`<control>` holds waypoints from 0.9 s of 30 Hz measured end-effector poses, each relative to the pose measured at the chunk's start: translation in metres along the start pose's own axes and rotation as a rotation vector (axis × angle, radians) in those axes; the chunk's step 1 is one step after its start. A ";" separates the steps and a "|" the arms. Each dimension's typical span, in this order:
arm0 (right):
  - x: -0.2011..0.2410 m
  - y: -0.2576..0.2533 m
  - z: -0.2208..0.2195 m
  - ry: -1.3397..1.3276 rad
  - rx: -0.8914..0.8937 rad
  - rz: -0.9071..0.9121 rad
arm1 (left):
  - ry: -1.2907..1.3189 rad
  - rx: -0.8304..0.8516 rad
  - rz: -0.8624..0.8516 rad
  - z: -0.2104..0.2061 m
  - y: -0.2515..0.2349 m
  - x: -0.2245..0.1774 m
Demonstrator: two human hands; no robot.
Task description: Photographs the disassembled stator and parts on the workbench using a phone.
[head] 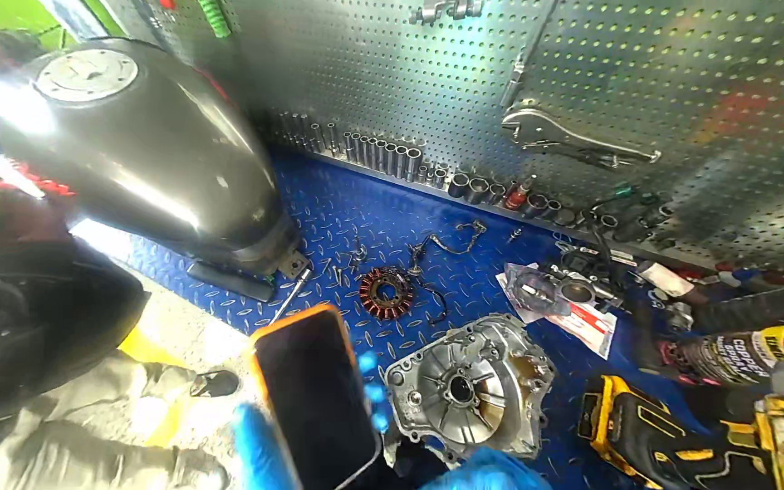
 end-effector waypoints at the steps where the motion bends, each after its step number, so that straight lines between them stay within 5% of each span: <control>1: 0.005 -0.008 -0.001 0.031 -0.034 0.025 | 0.054 -0.026 0.021 -0.012 -0.018 0.008; 4: 0.021 -0.025 -0.006 0.154 -0.116 0.082 | 0.095 0.072 -0.011 0.005 -0.049 0.024; 10: 0.040 -0.048 -0.019 0.318 -0.174 0.084 | 0.369 -0.059 0.226 0.013 -0.073 0.040; 21: 0.035 -0.068 -0.033 0.525 -0.252 0.002 | 0.262 -0.186 0.287 0.041 -0.097 0.042; 27: 0.033 -0.072 -0.036 0.616 -0.307 -0.040 | 0.312 -0.108 0.370 0.034 -0.103 0.045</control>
Point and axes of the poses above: each hand's wrist, its own y-axis away from the middle knuckle, its own z-axis out of the back of the hand, x = y × z, the point moved 5 cm from there along -y, towards the middle knuckle, and after that the axes turned 15 degrees about -z, right-handed, at the moved point
